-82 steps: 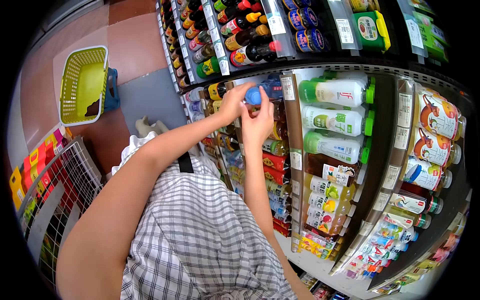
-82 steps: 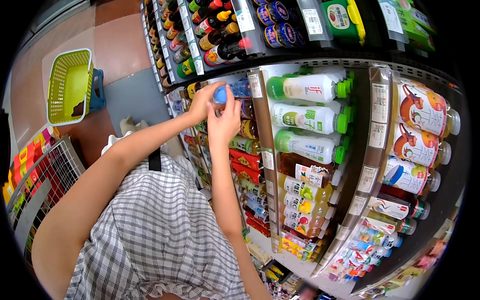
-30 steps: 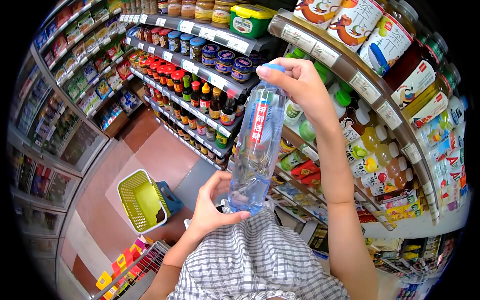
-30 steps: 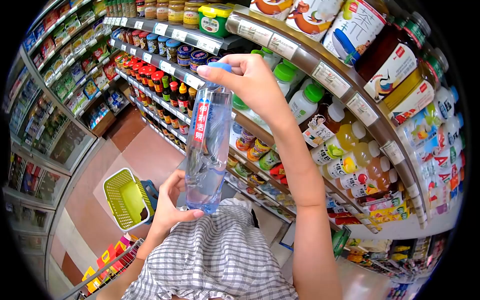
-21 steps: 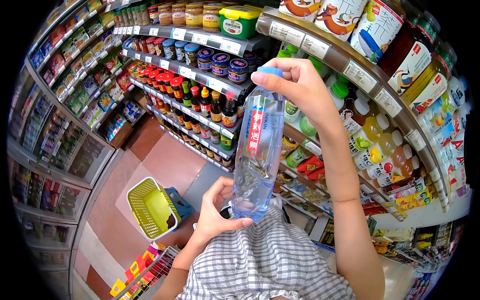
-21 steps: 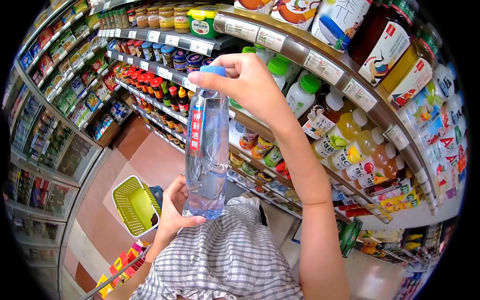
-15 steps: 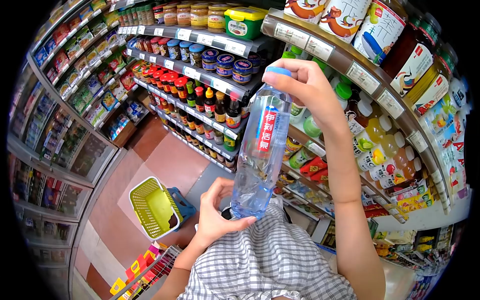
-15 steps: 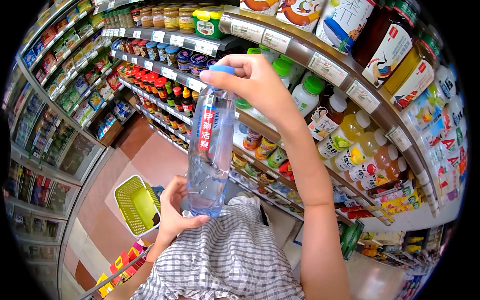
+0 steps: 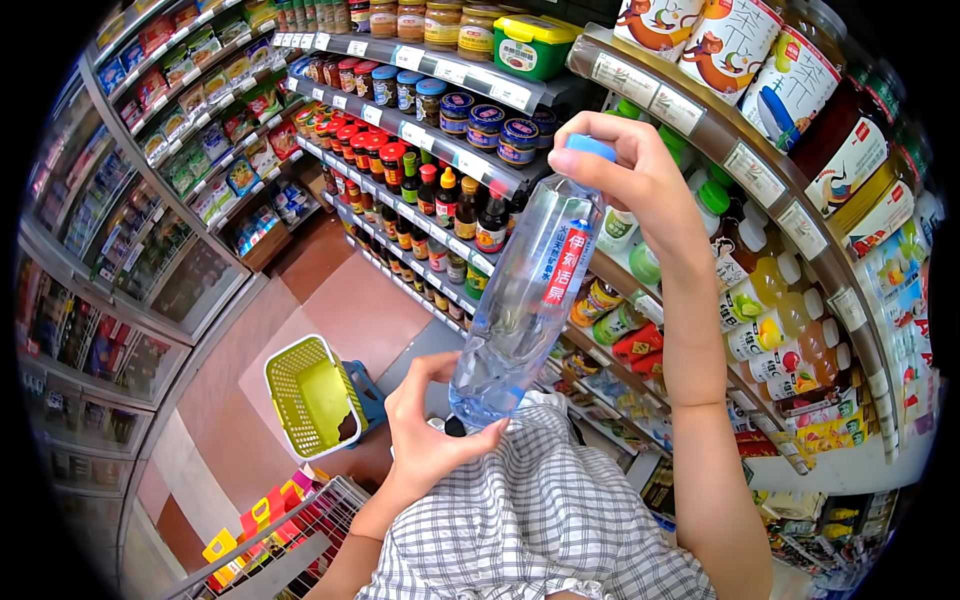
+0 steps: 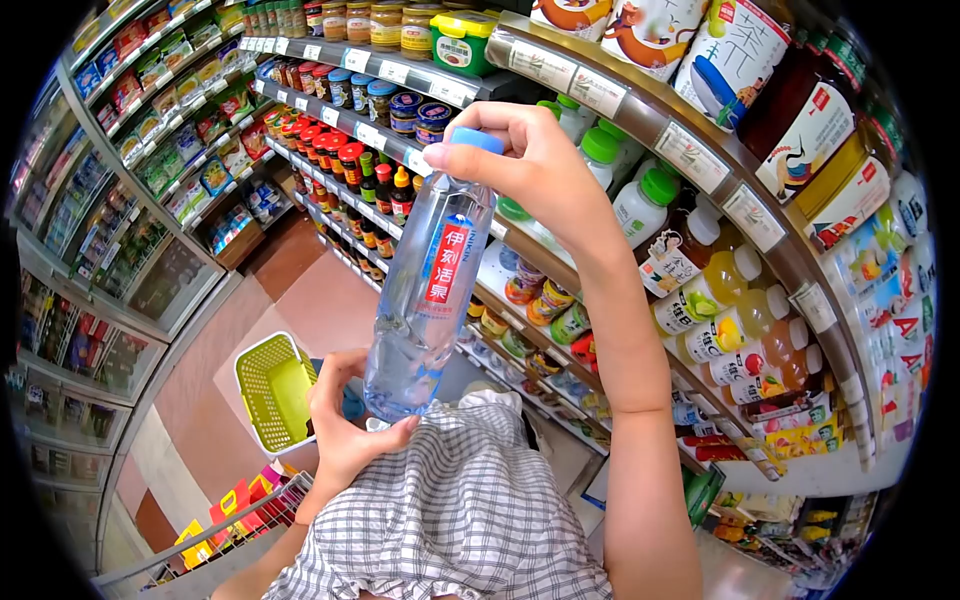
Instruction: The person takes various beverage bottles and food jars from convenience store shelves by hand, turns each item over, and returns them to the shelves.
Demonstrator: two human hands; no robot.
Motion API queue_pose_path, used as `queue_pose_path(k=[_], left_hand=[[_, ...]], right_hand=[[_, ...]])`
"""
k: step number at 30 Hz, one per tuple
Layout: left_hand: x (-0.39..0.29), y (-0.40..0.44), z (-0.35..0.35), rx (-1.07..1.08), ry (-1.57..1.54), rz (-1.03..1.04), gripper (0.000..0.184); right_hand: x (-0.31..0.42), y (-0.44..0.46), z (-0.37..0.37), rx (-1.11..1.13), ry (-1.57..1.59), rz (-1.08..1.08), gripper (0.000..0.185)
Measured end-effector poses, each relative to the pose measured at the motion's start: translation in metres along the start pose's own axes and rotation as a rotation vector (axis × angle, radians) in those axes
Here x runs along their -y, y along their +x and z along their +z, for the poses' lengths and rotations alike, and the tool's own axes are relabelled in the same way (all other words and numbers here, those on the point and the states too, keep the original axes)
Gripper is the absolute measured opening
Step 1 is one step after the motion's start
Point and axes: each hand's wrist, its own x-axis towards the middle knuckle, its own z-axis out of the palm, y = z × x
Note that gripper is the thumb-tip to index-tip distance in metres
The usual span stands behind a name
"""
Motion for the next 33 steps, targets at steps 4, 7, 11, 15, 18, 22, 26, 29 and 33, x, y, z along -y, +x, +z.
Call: queue_pose_path(k=[4, 7, 11, 15, 18, 22, 26, 29, 33], left_hand=[[0.026, 0.005, 0.010, 0.062, -0.184, -0.064, 0.065], [0.042, 0.016, 0.020, 0.260, -0.348, -0.075, 0.065], [0.058, 0.024, 0.023, 0.599, -0.805, -0.280, 0.072], [0.091, 0.023, 0.031, 0.919, -1.168, -0.326, 0.079], [0.092, 0.013, 0.044, 0.890, -1.311, -0.383, 0.085], [0.081, 0.021, 0.038, 0.865, -1.284, -0.304, 0.084], [0.061, 0.022, 0.021, 0.738, -1.098, -0.252, 0.085], [0.036, 0.018, 0.013, 0.528, -0.814, -0.272, 0.086], [0.021, 0.015, 0.006, 0.278, -0.297, -0.101, 0.070]], right_hand=[[0.022, -0.013, 0.004, 0.003, 0.023, -0.101, 0.027], [0.033, -0.022, 0.007, 0.079, 0.056, -0.145, 0.026], [0.035, -0.022, 0.002, 0.171, 0.050, -0.211, 0.024], [0.030, -0.016, -0.009, 0.178, 0.099, -0.268, 0.030], [0.022, -0.010, -0.011, 0.172, 0.154, -0.310, 0.036], [0.009, -0.001, -0.018, 0.300, 0.193, -0.292, 0.036], [0.013, 0.003, -0.015, 0.243, 0.093, -0.216, 0.049], [0.020, 0.002, -0.018, 0.249, 0.005, -0.021, 0.048], [0.019, 0.004, -0.023, 0.251, 0.013, 0.110, 0.033]])
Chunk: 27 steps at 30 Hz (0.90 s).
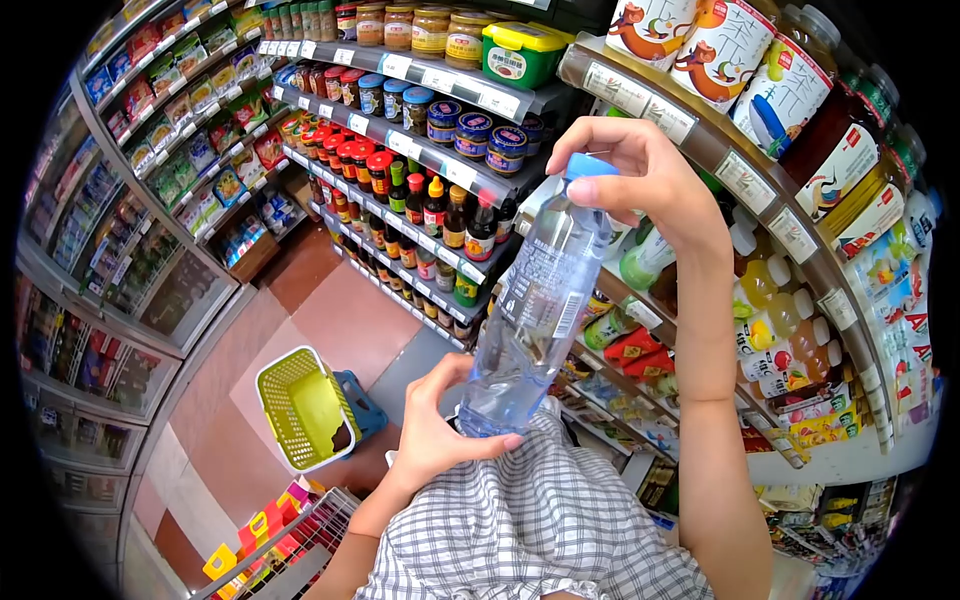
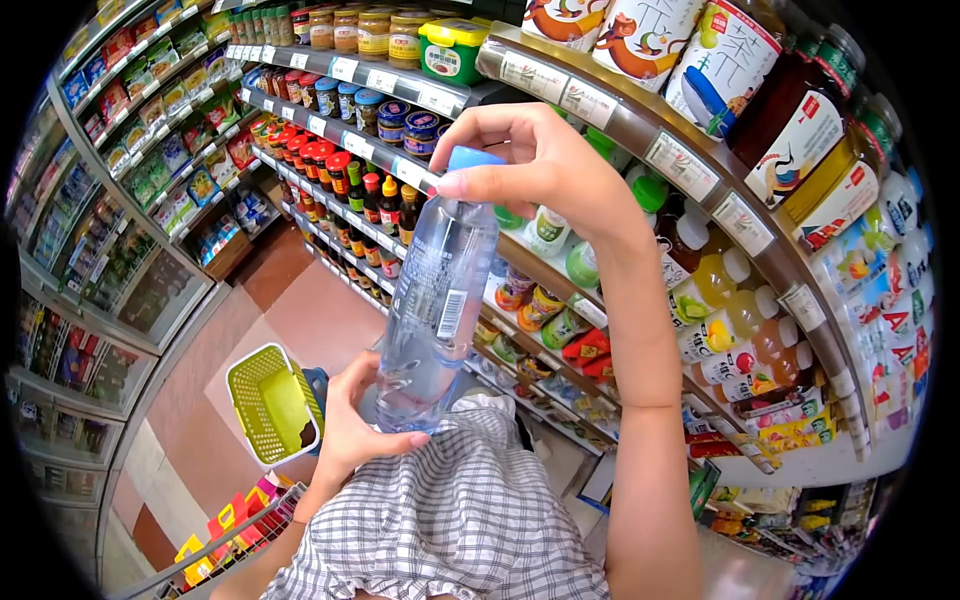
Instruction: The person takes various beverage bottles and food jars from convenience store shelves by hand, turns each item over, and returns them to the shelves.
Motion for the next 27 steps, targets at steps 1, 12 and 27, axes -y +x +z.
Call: queue_pose_path(k=[1, 12, 27], left_hand=[[-0.005, -0.001, 0.001, -0.064, 0.034, -0.017, 0.063], [-0.016, -0.007, 0.003, -0.287, 0.448, 0.140, 0.061], [-0.017, -0.012, 0.005, -0.375, 0.568, 0.207, 0.062]], right_hand=[[-0.003, 0.002, 0.001, -0.024, -0.003, -0.015, 0.031], [-0.005, 0.006, 0.006, -0.046, -0.050, -0.044, 0.043], [0.000, -0.001, -0.001, 0.029, 0.015, -0.137, 0.036]])
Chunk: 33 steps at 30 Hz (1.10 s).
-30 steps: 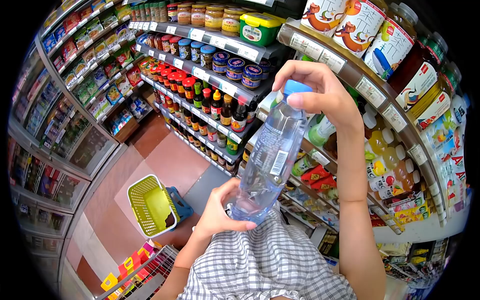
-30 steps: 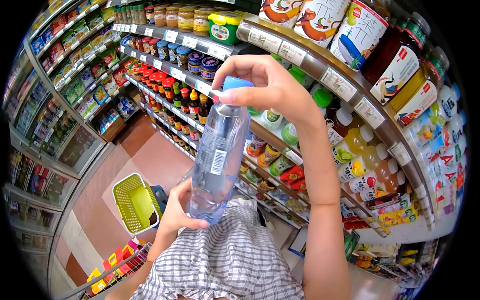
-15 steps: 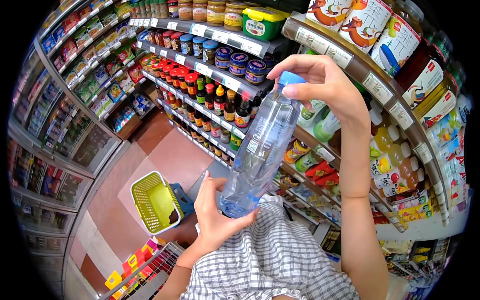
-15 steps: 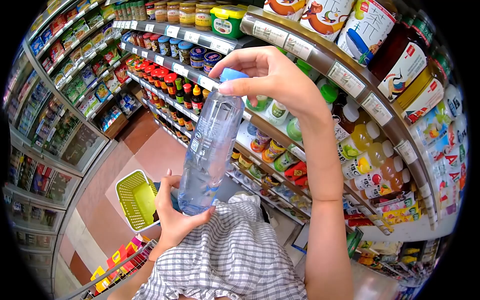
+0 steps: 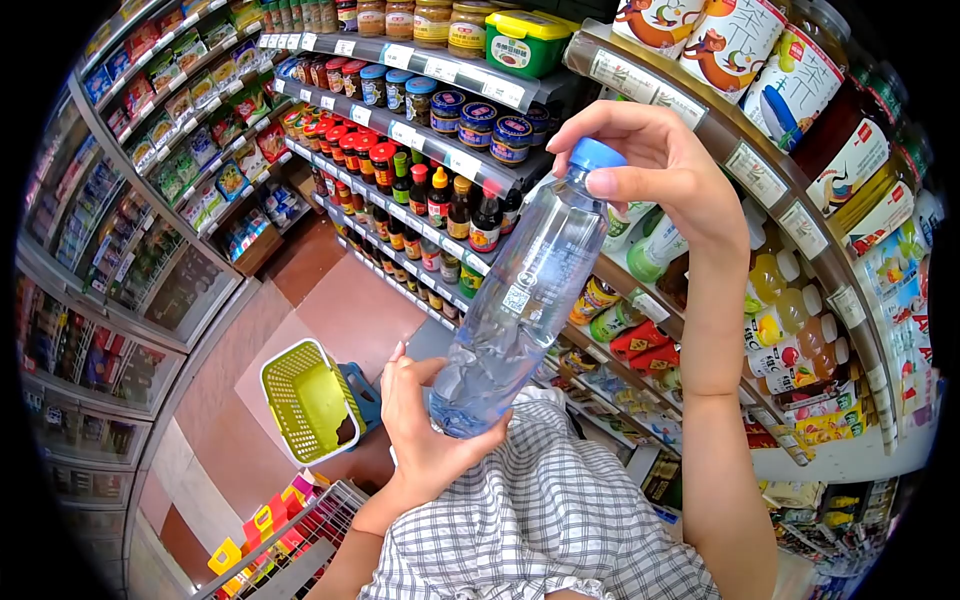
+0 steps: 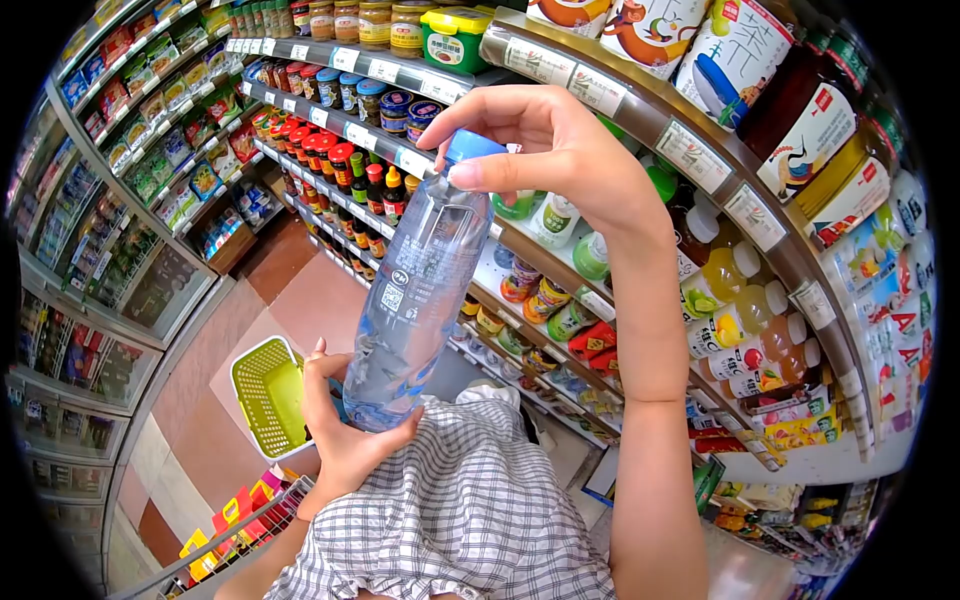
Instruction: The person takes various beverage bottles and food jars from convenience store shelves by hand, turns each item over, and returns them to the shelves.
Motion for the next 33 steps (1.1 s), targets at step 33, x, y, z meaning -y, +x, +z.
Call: queue_pose_path(k=[33], left_hand=[[0.010, -0.008, 0.007, 0.018, -0.088, -0.039, 0.066]], right_hand=[[-0.004, -0.008, -0.001, 0.147, 0.130, -0.224, 0.055]])
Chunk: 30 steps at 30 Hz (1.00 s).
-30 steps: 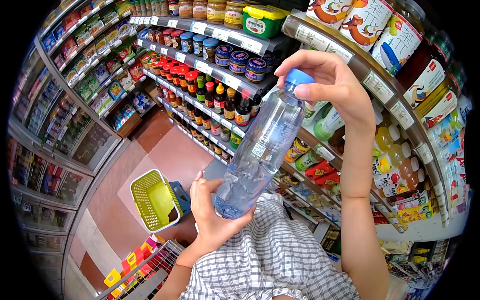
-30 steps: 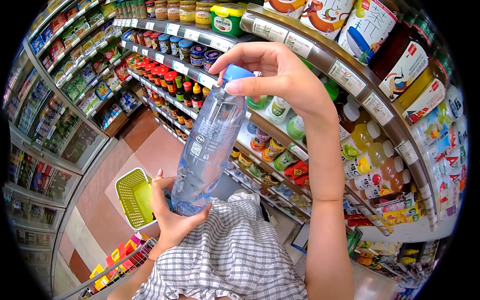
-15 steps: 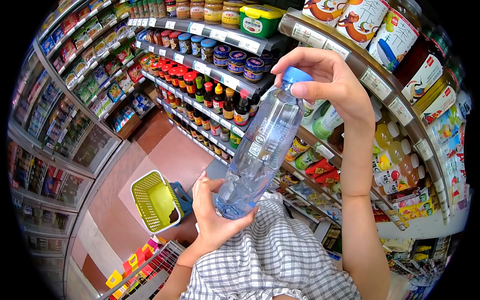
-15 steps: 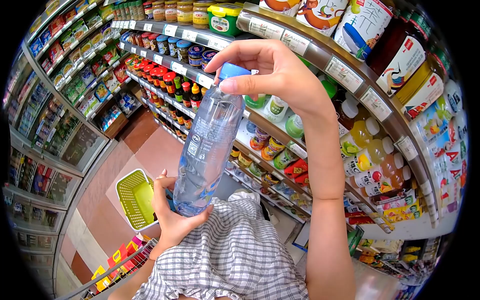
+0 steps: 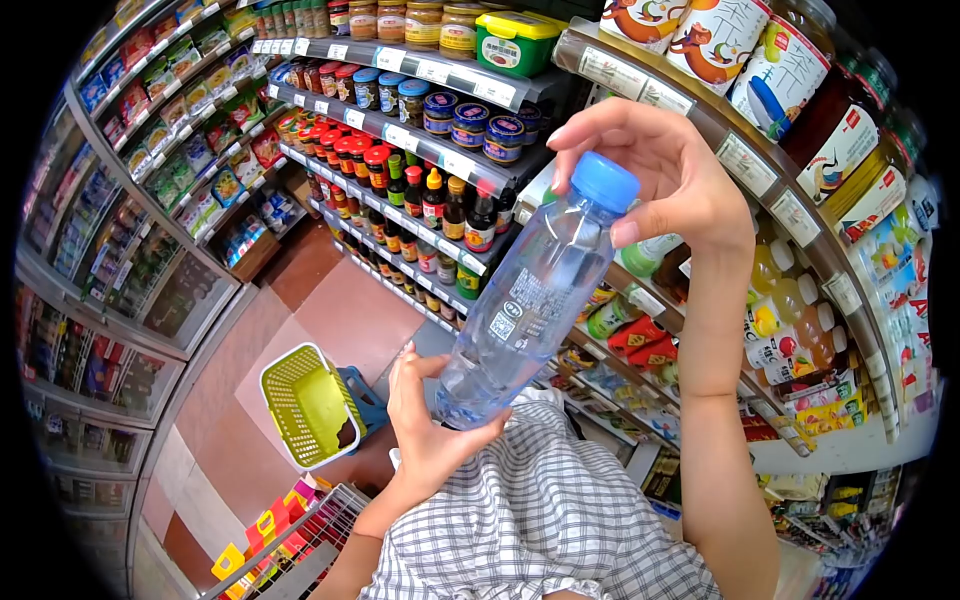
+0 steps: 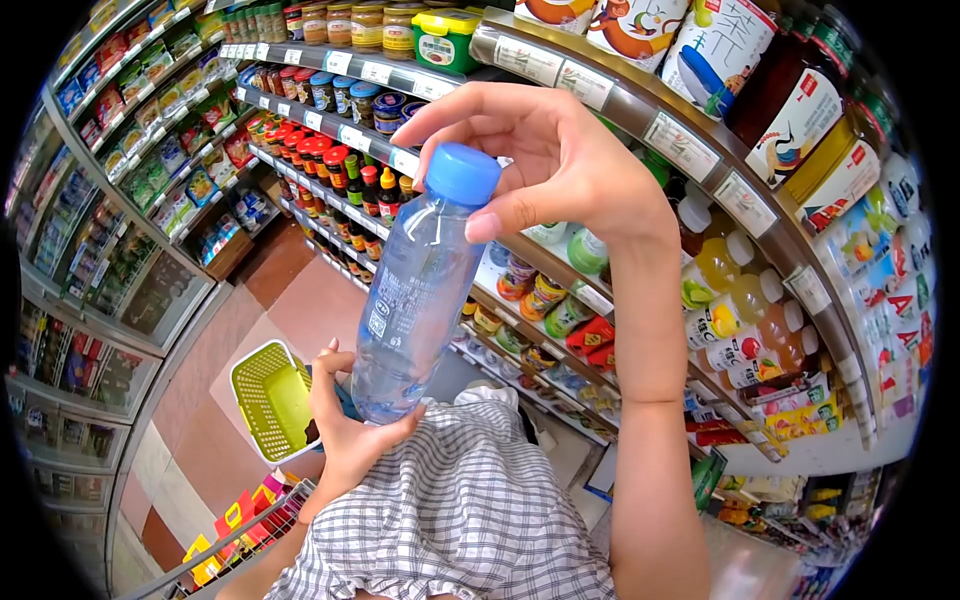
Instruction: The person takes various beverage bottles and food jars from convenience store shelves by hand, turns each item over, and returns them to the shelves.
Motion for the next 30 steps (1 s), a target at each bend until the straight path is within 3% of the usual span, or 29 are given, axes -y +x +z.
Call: queue_pose_path(k=[8, 10, 30], left_hand=[[0.023, -0.006, 0.012, 0.153, -0.408, -0.189, 0.069], [0.028, -0.009, 0.014, 0.192, -0.484, -0.218, 0.071], [0.016, -0.012, 0.017, 0.243, -0.668, -0.226, 0.071]], right_hand=[[0.013, -0.001, 0.026, -0.103, -0.104, 0.073, 0.043], [0.020, -0.001, 0.033, -0.133, -0.164, 0.106, 0.050], [0.044, -0.011, 0.066, -0.256, -0.107, 0.070, 0.055]])
